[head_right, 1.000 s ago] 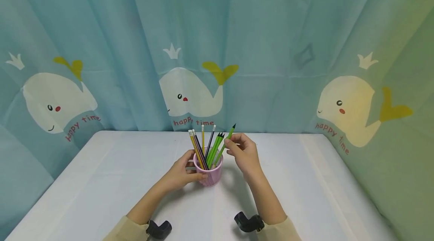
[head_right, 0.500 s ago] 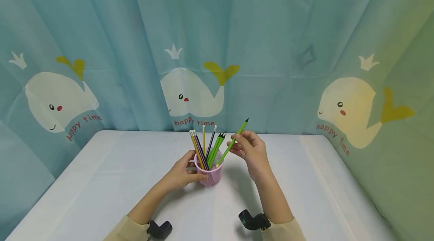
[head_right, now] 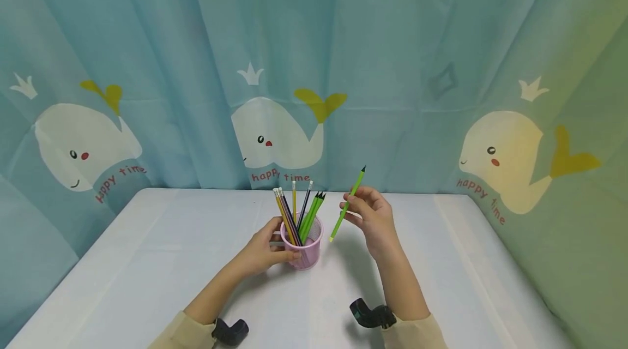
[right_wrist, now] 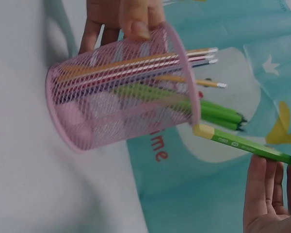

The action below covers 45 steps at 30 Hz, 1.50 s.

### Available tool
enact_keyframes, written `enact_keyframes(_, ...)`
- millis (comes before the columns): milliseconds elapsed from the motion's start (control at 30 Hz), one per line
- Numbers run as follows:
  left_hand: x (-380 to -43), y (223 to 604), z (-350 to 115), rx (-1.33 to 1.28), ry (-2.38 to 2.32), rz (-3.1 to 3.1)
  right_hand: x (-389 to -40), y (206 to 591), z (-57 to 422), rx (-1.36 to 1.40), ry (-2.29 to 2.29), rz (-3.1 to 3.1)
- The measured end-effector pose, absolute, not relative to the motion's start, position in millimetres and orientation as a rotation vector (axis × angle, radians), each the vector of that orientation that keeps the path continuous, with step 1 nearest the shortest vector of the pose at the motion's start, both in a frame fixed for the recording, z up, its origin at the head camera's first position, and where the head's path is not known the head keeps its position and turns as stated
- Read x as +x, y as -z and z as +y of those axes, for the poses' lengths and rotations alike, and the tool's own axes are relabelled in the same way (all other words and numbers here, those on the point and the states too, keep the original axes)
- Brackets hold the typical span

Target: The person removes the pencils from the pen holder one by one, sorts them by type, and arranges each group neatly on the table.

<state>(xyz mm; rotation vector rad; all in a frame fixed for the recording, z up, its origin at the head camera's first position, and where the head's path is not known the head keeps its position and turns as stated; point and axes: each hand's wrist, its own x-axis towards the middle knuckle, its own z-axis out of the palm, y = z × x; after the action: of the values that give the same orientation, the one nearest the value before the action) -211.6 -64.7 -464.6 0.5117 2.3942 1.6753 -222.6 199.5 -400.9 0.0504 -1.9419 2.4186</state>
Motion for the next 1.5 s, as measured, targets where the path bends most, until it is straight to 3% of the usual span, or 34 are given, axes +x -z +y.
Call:
enact_keyframes(867, -211, 465, -66, 0.525, -1.688, 2.395, -239, 452, 197, -0.040, -2.070, -2.393)
enact_keyframes(1500, -210, 462, -65, 0.534, -1.726, 2.371, -244, 470, 199, -0.155, -1.906, -2.589)
